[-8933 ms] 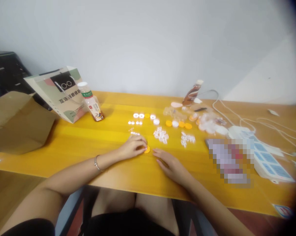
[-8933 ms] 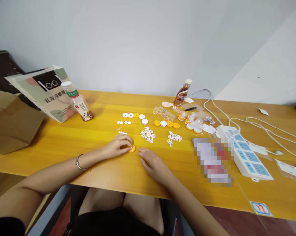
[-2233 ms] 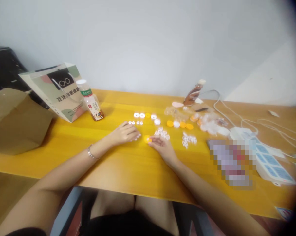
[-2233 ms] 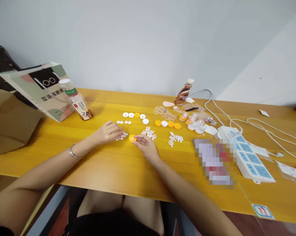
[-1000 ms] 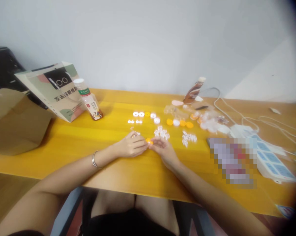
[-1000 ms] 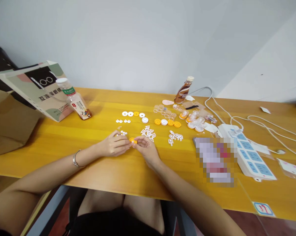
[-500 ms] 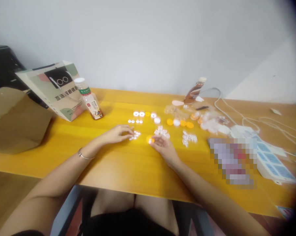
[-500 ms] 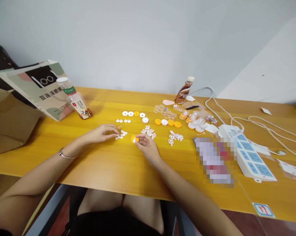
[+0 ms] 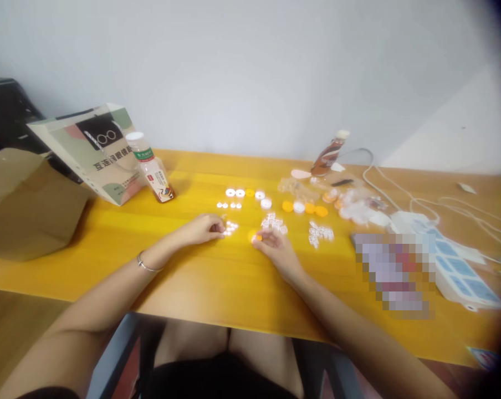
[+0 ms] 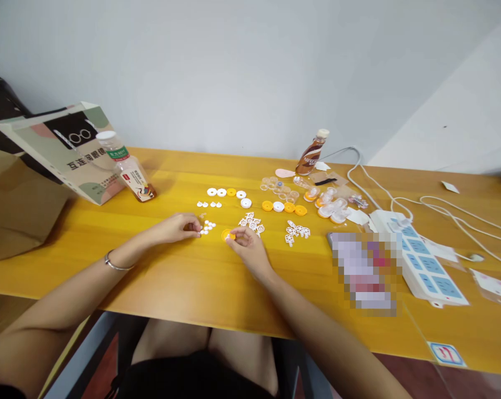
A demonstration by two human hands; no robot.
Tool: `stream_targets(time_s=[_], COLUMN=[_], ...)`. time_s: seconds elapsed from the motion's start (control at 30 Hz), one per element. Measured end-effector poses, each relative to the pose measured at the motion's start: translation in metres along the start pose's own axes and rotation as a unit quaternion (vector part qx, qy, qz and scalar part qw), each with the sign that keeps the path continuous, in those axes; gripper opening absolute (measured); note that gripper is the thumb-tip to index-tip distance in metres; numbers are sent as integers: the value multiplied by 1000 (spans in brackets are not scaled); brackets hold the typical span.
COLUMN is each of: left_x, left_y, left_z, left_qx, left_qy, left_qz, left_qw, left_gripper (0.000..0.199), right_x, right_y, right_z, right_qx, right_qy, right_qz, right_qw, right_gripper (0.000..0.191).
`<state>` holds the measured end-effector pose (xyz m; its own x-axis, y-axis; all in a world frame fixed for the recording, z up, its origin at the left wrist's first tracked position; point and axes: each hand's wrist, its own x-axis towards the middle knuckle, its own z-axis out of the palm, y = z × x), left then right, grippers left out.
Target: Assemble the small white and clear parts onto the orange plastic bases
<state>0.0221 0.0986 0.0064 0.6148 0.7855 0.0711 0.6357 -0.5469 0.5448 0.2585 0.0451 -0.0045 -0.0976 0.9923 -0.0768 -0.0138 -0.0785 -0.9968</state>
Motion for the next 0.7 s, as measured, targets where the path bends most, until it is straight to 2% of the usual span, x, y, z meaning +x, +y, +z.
stream_targets(time_s=[0.27, 0.47, 0.6, 0.7], left_x=[-4, 6, 18, 24], left_y=[8, 39, 60, 63], left_z=[0, 8, 15, 20], left_qx=[-37, -151, -125, -65], left_qy=[2, 64, 69, 71], left_qz=[-25, -9, 13, 24], left_qw=[999, 986, 990, 995], left_gripper=[12, 16, 13, 13], right_x=[0, 2, 4, 4], right_y=[3, 6, 9, 11], right_z=[0, 2, 1, 1], right_qx=[12, -18, -15, -6], right_qy=[-18, -11, -25, -28], right_qz=[-10, -24, -23, -21], right_qw=[1000, 999, 999, 999], right_gripper=[30, 30, 28, 29])
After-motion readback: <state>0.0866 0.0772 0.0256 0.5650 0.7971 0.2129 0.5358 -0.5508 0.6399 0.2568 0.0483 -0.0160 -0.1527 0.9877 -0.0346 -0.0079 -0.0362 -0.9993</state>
